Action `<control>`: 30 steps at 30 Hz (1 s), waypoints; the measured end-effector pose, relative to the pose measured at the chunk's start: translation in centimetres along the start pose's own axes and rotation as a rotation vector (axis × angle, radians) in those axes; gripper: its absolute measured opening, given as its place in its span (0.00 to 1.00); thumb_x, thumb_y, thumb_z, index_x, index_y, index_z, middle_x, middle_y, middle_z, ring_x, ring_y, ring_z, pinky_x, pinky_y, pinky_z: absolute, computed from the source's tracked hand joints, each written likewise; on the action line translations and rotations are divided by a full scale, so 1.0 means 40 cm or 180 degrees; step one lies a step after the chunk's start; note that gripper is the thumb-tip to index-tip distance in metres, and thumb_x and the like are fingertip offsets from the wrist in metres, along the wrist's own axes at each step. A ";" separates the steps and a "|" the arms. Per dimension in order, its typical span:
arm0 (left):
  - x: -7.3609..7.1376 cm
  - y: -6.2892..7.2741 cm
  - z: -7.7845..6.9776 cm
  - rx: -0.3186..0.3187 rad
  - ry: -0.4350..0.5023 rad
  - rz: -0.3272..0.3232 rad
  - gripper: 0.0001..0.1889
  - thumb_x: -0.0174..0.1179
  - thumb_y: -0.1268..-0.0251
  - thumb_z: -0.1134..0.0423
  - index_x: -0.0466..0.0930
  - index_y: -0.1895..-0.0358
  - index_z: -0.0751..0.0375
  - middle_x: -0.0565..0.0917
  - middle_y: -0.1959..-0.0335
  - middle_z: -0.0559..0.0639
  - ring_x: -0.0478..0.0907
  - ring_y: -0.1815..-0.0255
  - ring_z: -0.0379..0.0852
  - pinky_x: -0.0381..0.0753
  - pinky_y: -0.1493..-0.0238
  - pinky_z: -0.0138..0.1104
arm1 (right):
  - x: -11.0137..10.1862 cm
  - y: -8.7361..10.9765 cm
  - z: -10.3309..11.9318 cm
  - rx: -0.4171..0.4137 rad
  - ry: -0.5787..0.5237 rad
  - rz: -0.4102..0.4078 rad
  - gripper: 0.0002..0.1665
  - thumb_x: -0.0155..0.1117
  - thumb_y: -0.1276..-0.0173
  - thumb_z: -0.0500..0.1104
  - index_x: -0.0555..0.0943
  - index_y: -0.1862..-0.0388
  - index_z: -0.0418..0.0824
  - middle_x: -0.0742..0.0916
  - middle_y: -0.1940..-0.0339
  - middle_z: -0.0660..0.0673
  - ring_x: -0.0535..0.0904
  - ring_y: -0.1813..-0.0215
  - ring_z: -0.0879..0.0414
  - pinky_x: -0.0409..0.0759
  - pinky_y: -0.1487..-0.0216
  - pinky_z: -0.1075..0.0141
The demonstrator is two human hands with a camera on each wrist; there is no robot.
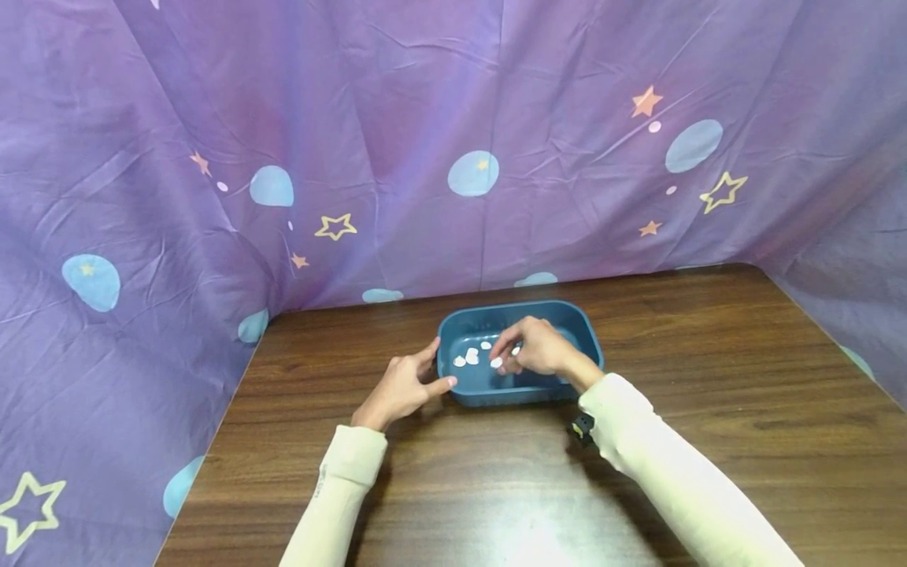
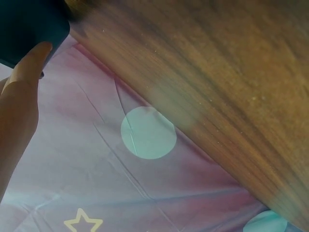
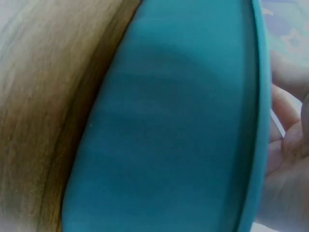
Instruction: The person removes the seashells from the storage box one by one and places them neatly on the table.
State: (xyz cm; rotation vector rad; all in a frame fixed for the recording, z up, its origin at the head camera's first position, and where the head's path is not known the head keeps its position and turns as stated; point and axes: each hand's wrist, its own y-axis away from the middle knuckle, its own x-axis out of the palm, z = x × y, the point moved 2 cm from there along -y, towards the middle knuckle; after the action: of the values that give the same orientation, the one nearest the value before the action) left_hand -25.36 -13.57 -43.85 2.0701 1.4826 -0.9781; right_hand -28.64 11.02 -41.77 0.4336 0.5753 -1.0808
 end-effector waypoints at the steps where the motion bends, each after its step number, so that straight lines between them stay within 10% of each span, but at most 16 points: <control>1: -0.001 -0.001 0.000 0.0001 0.0007 0.0002 0.43 0.68 0.37 0.50 0.60 0.23 0.63 0.76 0.35 0.63 0.79 0.35 0.53 0.72 0.26 0.45 | 0.000 0.002 0.002 -0.0030 -0.0031 0.0025 0.15 0.77 0.52 0.31 0.90 0.62 0.38 0.91 0.73 0.47 0.82 0.74 0.62 0.80 0.65 0.69; 22: 0.000 0.002 -0.002 -0.0040 0.0082 0.0038 0.43 0.68 0.37 0.50 0.59 0.23 0.63 0.75 0.33 0.65 0.78 0.34 0.56 0.73 0.27 0.45 | 0.022 0.057 0.061 -0.0278 -0.0342 0.0430 0.12 0.78 0.50 0.32 0.90 0.64 0.38 0.90 0.73 0.46 0.73 0.79 0.62 0.71 0.81 0.73; 30: 0.002 0.001 0.001 0.0032 0.0166 0.0003 0.40 0.70 0.38 0.52 0.65 0.24 0.54 0.77 0.35 0.65 0.79 0.35 0.56 0.74 0.27 0.47 | 0.041 0.070 0.068 -0.0568 -0.0237 0.0527 0.12 0.79 0.52 0.32 0.91 0.66 0.39 0.91 0.71 0.46 0.84 0.64 0.55 0.80 0.65 0.71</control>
State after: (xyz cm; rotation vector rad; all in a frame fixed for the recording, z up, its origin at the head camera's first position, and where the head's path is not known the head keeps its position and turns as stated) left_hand -25.32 -13.56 -43.92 2.1183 1.5055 -0.9397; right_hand -24.92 9.43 -40.54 0.2788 0.5548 -0.8756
